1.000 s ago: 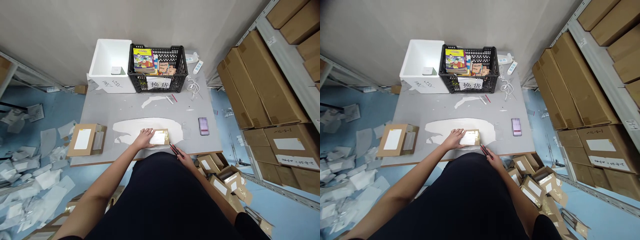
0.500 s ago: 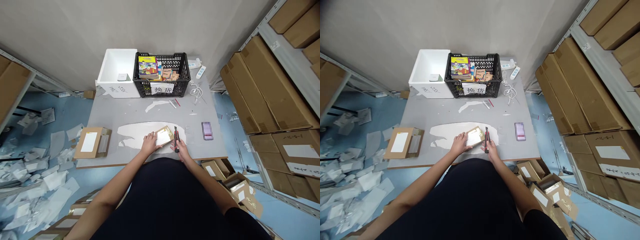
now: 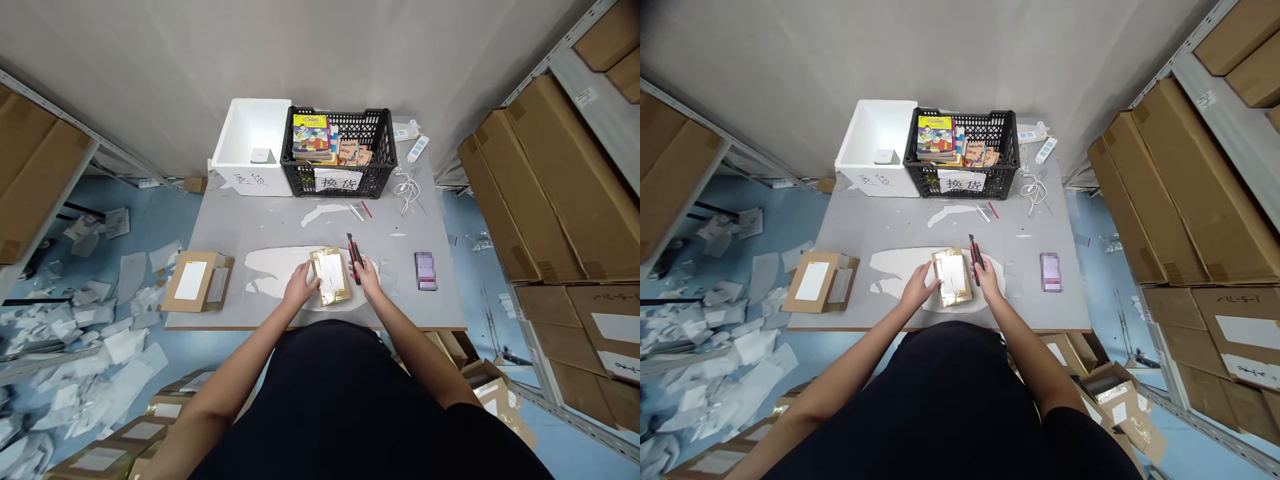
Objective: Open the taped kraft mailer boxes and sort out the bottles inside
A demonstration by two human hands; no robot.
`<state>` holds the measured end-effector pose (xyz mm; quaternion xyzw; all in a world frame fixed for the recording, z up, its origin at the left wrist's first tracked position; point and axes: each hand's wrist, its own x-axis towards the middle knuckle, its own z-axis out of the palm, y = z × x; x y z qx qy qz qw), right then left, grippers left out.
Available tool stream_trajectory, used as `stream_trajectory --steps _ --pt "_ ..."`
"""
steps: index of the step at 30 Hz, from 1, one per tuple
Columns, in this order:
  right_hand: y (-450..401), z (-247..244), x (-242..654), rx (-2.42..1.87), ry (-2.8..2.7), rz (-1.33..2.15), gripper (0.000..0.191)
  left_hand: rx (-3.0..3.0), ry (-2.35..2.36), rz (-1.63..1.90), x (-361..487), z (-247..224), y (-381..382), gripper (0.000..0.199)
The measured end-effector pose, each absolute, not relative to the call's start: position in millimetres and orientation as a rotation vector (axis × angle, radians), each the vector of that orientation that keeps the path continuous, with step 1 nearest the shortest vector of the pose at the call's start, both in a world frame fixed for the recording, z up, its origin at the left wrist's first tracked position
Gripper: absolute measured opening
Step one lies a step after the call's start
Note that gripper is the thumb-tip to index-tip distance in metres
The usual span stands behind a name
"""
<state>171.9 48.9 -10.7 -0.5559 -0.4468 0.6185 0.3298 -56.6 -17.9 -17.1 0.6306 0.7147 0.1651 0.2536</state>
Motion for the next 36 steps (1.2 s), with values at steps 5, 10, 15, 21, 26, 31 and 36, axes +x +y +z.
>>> stream_trajectory --steps 5,10,15,21,26,31,36 --pt "-8 -27 191 -1.53 -0.531 1.783 0.048 1.877 1.746 0.271 -74 -12 33 0.079" --pt "-19 -30 186 -1.411 -0.456 1.771 0.05 1.924 1.732 0.212 -70 -15 36 0.08" --pt "14 -31 184 -1.389 -0.605 1.615 0.05 1.876 2.023 0.096 -65 -11 -7 0.086" --pt "52 -33 192 -1.333 -0.785 1.638 0.048 1.907 2.04 -0.167 -58 -7 -50 0.086" --pt "48 -33 211 -1.421 -0.893 1.606 0.049 2.147 1.987 -0.18 -55 -6 -33 0.099" --pt "11 -38 238 -1.592 -0.982 1.619 0.061 2.43 1.492 -0.274 -49 -10 -2 0.107" --pt "-18 -36 253 -1.587 -1.024 1.737 0.068 2.412 1.424 -0.312 -42 -12 9 0.11"
